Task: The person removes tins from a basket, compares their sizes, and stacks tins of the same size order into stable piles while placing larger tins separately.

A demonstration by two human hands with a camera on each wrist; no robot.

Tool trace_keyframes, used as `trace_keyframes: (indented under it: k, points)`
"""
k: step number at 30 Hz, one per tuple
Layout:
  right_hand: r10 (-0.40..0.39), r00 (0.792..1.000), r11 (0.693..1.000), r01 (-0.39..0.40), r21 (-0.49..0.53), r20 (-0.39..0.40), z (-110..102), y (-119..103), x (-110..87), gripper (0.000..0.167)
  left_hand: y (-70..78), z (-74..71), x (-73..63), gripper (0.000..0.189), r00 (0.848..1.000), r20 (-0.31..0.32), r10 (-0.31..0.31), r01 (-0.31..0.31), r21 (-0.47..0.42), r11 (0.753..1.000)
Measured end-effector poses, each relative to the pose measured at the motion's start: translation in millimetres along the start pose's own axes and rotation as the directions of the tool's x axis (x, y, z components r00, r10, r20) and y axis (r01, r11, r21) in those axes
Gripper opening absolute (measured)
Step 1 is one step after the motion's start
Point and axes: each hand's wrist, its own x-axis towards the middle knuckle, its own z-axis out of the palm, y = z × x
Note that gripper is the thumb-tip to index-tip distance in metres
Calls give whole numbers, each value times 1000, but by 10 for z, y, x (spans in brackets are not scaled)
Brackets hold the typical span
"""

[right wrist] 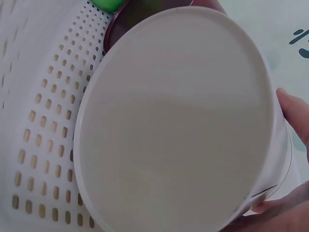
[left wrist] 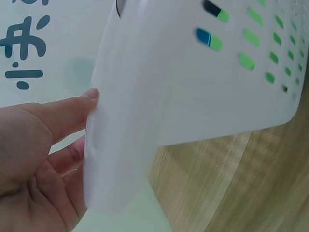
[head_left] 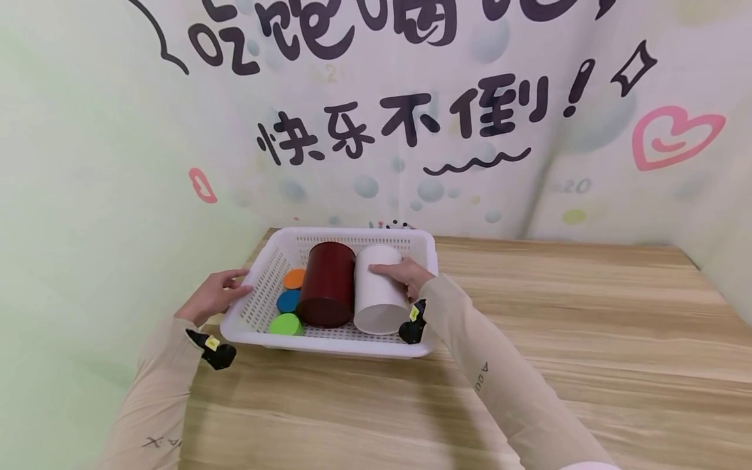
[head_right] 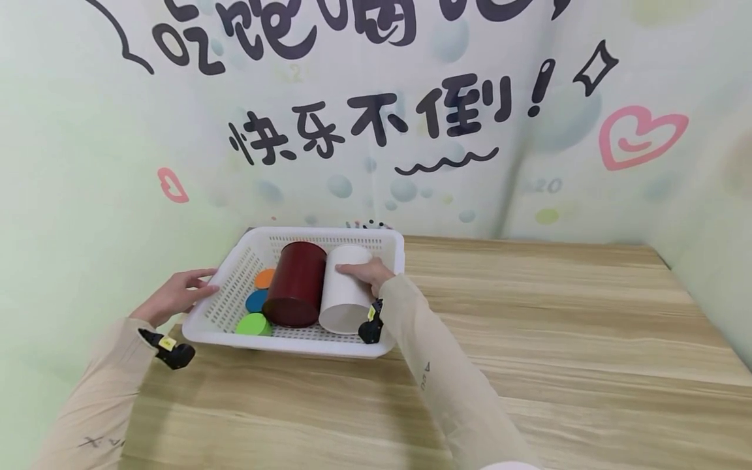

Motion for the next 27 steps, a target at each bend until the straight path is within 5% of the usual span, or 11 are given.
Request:
trace_keyframes:
  k: [27]
  points:
    - [-179, 981, 976, 167, 142, 72, -28, -183, -345, 77, 53, -27, -13, 57, 1000, 14, -12, 12, 15, 1000]
